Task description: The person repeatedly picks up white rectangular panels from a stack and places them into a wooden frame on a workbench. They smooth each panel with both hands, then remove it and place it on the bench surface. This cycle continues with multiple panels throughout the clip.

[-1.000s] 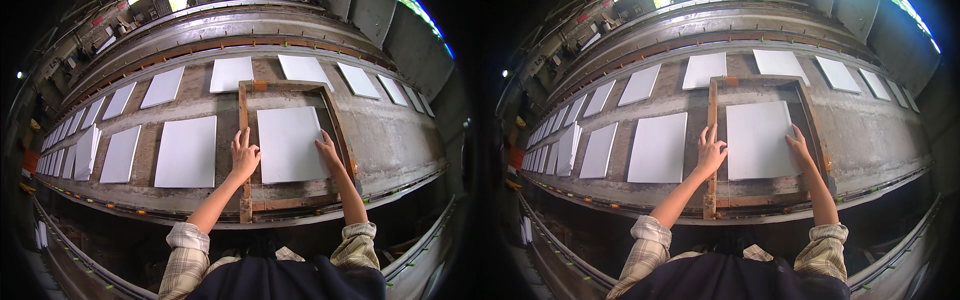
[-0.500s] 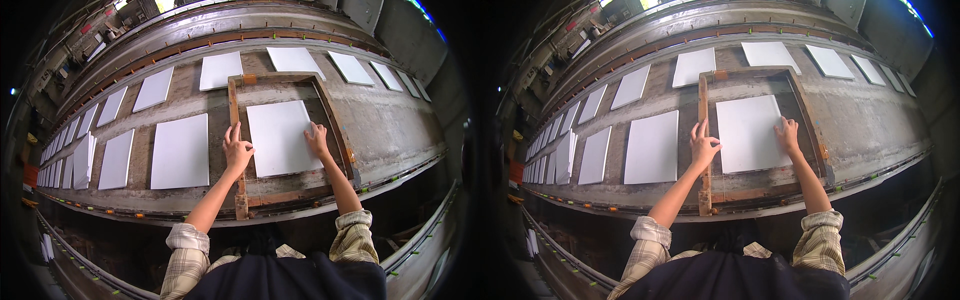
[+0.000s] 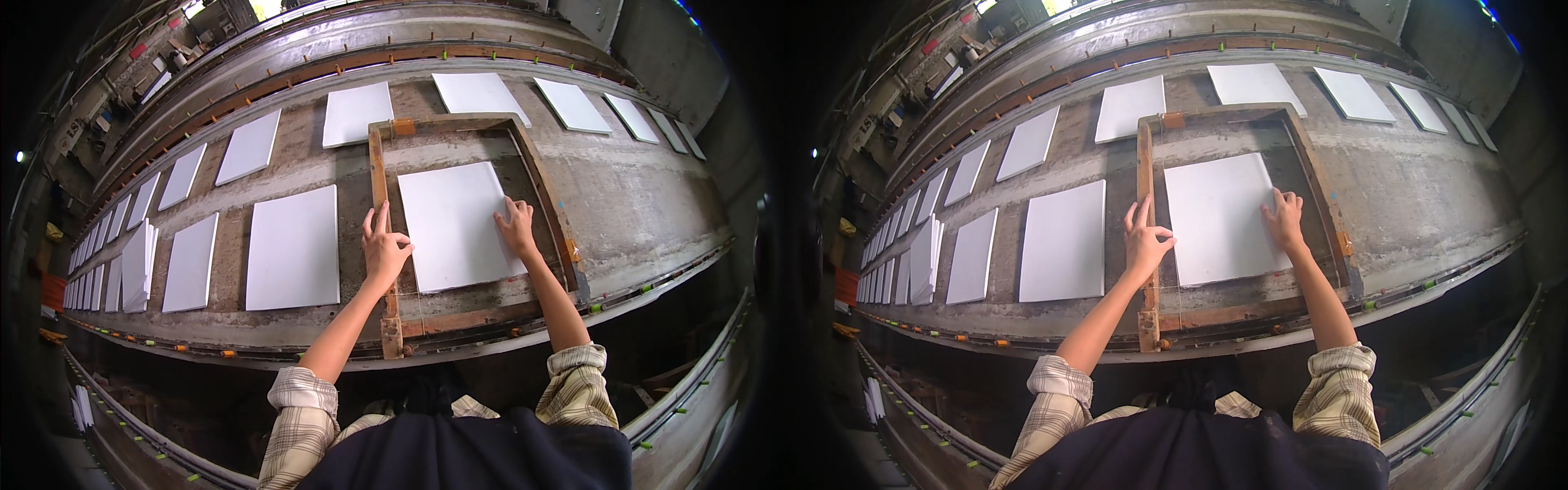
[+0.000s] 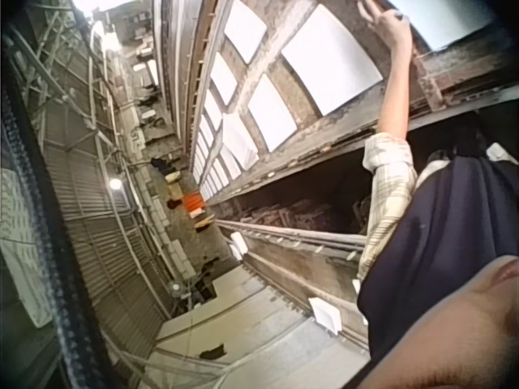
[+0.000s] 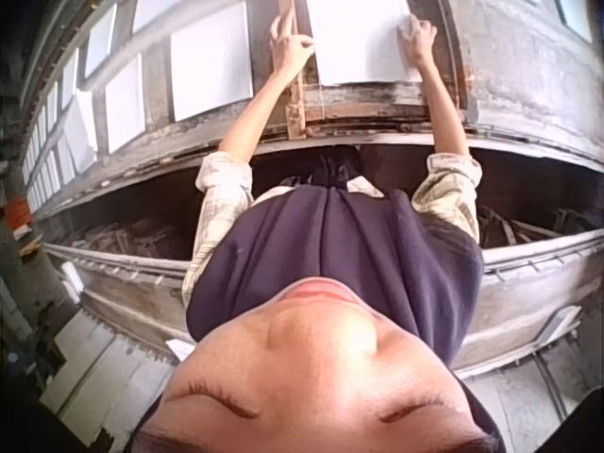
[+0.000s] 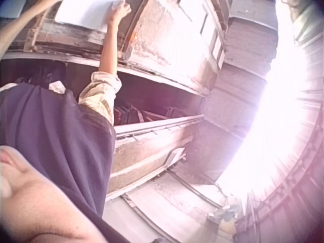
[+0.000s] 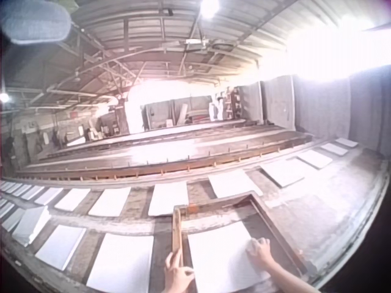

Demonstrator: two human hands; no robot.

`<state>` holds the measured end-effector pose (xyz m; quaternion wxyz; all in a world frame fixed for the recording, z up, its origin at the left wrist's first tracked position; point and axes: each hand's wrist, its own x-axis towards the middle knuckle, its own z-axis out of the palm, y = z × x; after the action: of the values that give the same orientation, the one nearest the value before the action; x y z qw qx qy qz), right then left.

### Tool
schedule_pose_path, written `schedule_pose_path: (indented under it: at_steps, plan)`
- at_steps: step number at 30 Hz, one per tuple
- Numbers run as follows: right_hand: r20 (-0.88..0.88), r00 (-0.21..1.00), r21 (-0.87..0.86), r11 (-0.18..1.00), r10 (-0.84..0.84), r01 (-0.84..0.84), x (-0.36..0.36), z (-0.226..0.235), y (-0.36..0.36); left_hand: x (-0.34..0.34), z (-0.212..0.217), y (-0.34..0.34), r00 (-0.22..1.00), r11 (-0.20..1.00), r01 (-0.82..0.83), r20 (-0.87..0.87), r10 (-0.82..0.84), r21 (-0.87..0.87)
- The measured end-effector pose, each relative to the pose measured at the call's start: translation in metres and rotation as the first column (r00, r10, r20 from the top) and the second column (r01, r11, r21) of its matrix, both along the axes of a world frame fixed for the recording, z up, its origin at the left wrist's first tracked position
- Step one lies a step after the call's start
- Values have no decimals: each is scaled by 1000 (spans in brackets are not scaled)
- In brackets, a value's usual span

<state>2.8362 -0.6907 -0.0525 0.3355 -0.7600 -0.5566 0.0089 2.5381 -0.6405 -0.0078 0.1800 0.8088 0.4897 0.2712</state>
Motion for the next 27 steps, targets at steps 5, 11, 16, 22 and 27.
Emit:
schedule_pose_path:
  at_steps: [5,11,16,22,27]
  plan:
    - [-14,1000,-3,1000,-4,4,-2,0,-2,1,5,-3,999,1000,-15,-34,14,-8]
    - [7,1000,-22,999,-25,25,-3,-2,-6,6,13,-6,994,999,4,-110,1,48]
    - [105,993,-53,997,-45,50,-13,9,-8,10,2,-8,928,976,102,-372,-24,191]
    - [442,891,-125,991,106,-56,-38,20,-18,36,25,-42,773,980,197,-608,-181,-40]
    - [316,865,-261,912,391,-317,-54,35,-20,40,-1,-27,820,966,257,-520,-240,-40]
